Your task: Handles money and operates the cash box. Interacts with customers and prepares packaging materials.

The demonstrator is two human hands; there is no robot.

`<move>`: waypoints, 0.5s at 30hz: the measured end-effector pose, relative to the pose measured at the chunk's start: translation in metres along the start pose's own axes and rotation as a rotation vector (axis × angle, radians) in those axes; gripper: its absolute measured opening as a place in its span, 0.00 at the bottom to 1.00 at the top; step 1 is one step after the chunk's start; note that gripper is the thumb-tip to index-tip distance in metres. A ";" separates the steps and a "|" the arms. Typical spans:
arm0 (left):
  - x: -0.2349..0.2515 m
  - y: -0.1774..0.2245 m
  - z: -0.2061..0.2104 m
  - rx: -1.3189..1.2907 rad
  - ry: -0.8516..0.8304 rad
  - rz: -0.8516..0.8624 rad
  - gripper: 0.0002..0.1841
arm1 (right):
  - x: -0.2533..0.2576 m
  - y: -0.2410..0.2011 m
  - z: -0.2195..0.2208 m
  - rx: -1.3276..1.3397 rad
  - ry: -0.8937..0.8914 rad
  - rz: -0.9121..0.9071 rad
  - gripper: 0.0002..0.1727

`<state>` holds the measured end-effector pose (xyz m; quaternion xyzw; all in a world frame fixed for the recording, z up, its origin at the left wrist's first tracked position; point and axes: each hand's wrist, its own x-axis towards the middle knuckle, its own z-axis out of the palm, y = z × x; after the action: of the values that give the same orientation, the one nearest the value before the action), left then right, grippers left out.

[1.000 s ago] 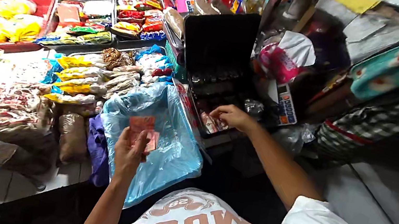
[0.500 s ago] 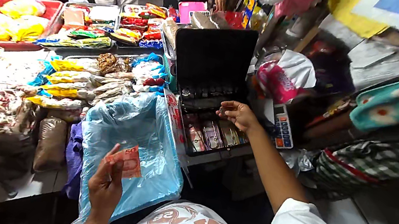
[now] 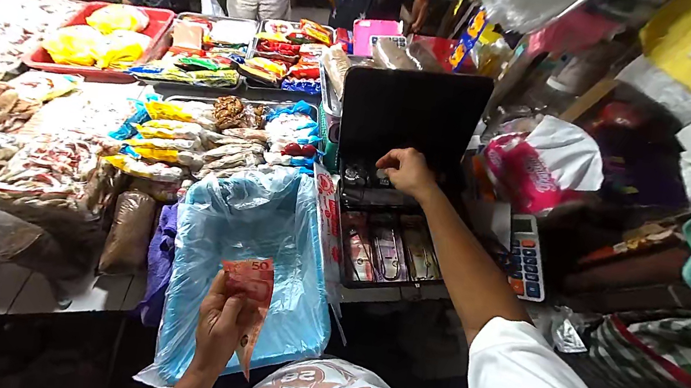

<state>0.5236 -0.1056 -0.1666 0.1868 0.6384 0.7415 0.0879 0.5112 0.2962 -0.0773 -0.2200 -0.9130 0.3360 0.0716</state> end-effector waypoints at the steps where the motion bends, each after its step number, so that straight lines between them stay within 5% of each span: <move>1: 0.001 -0.001 -0.002 0.041 -0.018 0.027 0.15 | 0.000 -0.003 0.003 -0.004 -0.003 0.012 0.12; 5: 0.004 -0.005 -0.003 0.145 -0.027 0.102 0.11 | 0.001 -0.003 0.010 -0.036 0.017 0.059 0.11; 10: 0.015 -0.003 0.007 0.189 0.016 0.030 0.26 | 0.002 -0.008 0.018 -0.136 0.009 0.082 0.12; 15: 0.037 0.007 0.037 0.073 -0.049 -0.111 0.34 | -0.027 -0.014 0.020 -0.127 0.113 -0.082 0.14</move>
<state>0.5051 -0.0590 -0.1491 0.1725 0.6718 0.7070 0.1378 0.5248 0.2631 -0.0827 -0.2051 -0.9353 0.2610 0.1228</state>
